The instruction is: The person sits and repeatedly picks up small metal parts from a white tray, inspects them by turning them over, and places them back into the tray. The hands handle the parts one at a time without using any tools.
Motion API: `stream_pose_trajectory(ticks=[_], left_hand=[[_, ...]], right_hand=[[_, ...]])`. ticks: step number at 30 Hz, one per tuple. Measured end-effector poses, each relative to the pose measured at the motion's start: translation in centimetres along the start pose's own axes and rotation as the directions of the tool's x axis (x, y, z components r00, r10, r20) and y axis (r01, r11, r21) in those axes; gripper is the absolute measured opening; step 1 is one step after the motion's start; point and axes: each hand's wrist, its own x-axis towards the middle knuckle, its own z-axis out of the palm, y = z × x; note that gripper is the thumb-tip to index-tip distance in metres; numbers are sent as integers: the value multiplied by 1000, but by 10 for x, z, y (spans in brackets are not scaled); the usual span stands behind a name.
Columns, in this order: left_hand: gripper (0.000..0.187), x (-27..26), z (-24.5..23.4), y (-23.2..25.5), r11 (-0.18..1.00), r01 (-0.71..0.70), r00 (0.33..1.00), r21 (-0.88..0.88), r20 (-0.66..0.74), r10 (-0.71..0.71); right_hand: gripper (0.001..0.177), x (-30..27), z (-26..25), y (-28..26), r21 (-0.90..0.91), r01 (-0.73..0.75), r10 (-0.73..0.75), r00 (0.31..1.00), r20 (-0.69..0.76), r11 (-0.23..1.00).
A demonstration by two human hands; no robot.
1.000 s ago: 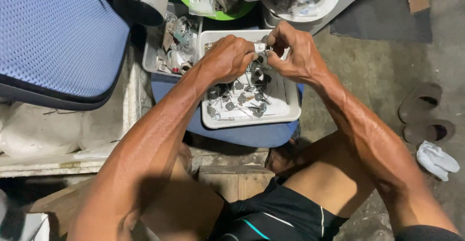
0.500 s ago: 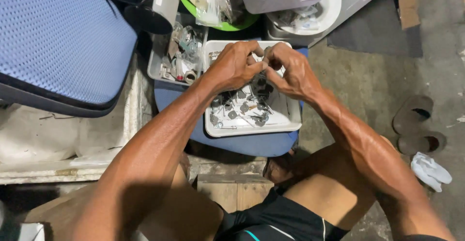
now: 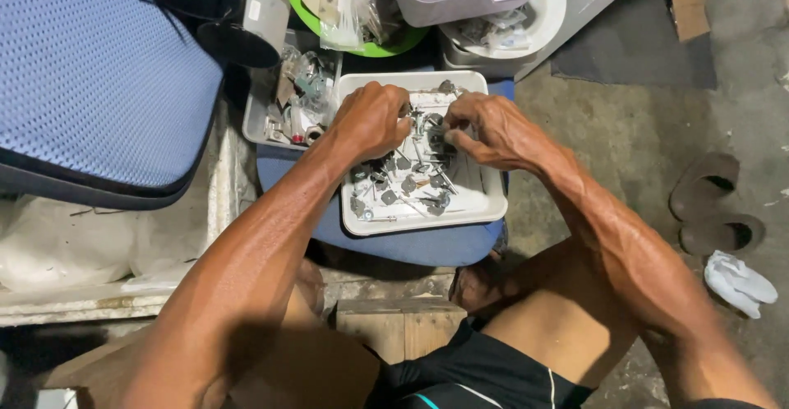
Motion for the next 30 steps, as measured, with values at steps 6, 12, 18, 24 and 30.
stream_pose_trajectory(ticks=[6, 12, 18, 24, 30], left_hand=[[16, 10, -7, -14, 992, -14, 998, 127, -64, 22], [20, 7, -6, -7, 992, -36, 998, 121, -42, 41], [18, 4, -5, -14, 994, -7, 996, 112, -84, 16], [15, -7, -31, 24, 964, -44, 982, -262, -191, -7], [23, -16, -44, 74, 651, 63, 988, -756, -45, -148]], right_hand=[[8, 12, 39, 17, -142, -27, 18, 998, -65, 990], [20, 26, 67, 38, -389, 76, -105, 993, -53, 918], [12, 17, 22, 18, 248, -132, 126, 991, 41, 960], [8, 8, -2, -7, 362, -90, 97, 995, -1, 928], [14, -1, -25, -27, 492, -95, 82, 995, 47, 865]])
